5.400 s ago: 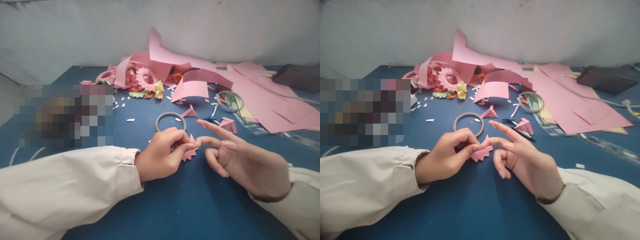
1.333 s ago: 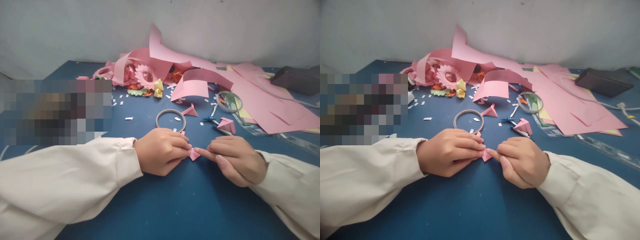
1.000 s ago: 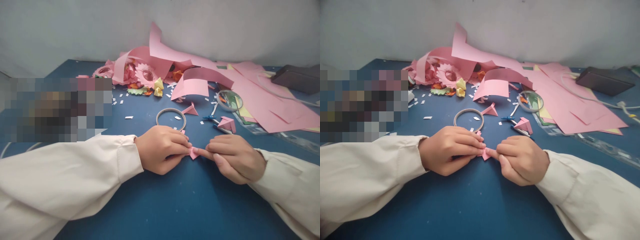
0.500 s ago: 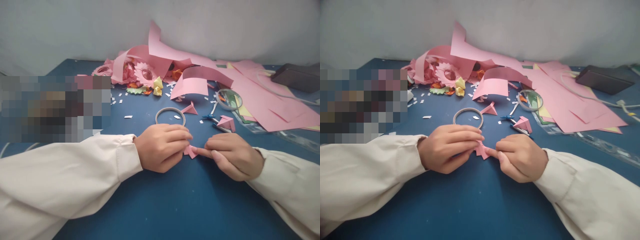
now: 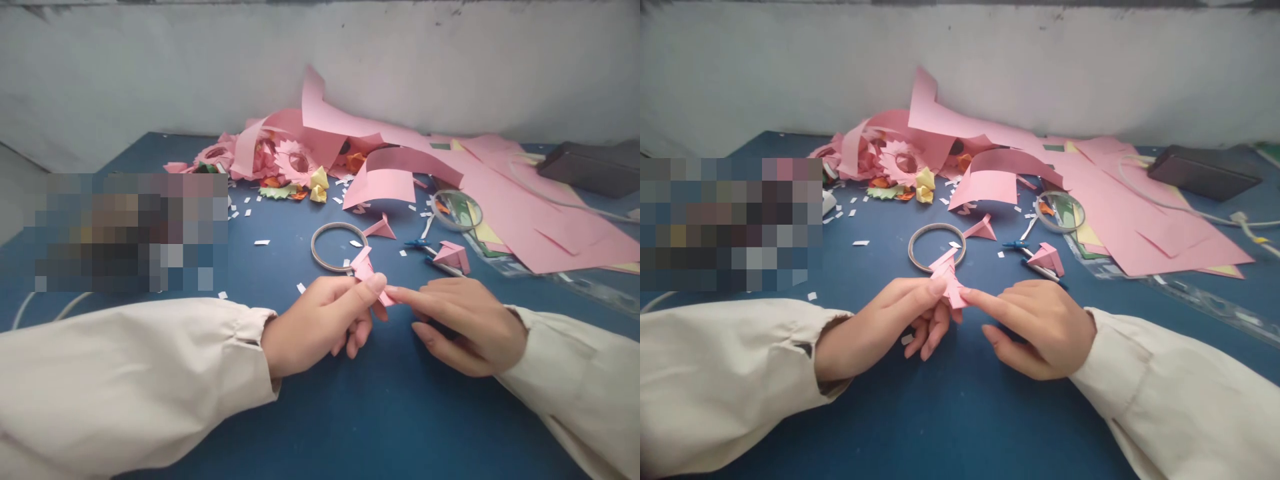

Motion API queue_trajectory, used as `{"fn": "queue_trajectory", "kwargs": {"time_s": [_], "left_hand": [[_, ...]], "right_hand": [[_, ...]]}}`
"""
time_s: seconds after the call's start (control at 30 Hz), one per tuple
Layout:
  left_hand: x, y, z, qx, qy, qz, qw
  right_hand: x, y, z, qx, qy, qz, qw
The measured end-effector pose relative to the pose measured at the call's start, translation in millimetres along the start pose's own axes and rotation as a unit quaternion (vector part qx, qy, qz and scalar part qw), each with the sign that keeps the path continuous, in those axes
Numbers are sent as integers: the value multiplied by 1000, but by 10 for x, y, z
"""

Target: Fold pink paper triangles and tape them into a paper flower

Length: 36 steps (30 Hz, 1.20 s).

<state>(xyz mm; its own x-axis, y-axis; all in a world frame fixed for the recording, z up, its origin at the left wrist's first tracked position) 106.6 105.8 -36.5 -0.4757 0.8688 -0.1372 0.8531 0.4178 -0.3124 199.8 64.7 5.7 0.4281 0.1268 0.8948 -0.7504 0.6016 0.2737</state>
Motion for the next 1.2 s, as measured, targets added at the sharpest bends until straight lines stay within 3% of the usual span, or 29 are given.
{"fn": "queue_trajectory", "kwargs": {"time_s": [0.2, 0.47, 0.87, 1.2], "left_hand": [[33, 55, 51, 17, -14, 8, 1000], [53, 83, 56, 22, -59, 42, 997], [55, 77, -24, 3, 22, 50, 998], [47, 87, -18, -21, -127, 57, 990]], "right_hand": [[-15, 71, 86, 23, -63, 31, 997], [-22, 85, 79, 10, -128, 13, 992], [-54, 86, 178, 42, -167, 35, 985], [-62, 68, -3, -13, -88, 43, 995]]}}
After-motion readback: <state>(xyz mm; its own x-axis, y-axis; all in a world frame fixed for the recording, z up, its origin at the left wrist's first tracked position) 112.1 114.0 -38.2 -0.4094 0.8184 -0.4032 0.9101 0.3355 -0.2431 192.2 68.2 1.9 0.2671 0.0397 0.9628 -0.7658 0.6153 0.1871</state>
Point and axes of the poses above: each hand's wrist, its own y-axis towards the middle knuckle, its own x-axis out of the back of the hand, z = x × y, the point moved 9 cm from there along y, towards the middle knuckle, and after that the axes turned 14 degrees about z, right-handed, at the moved point
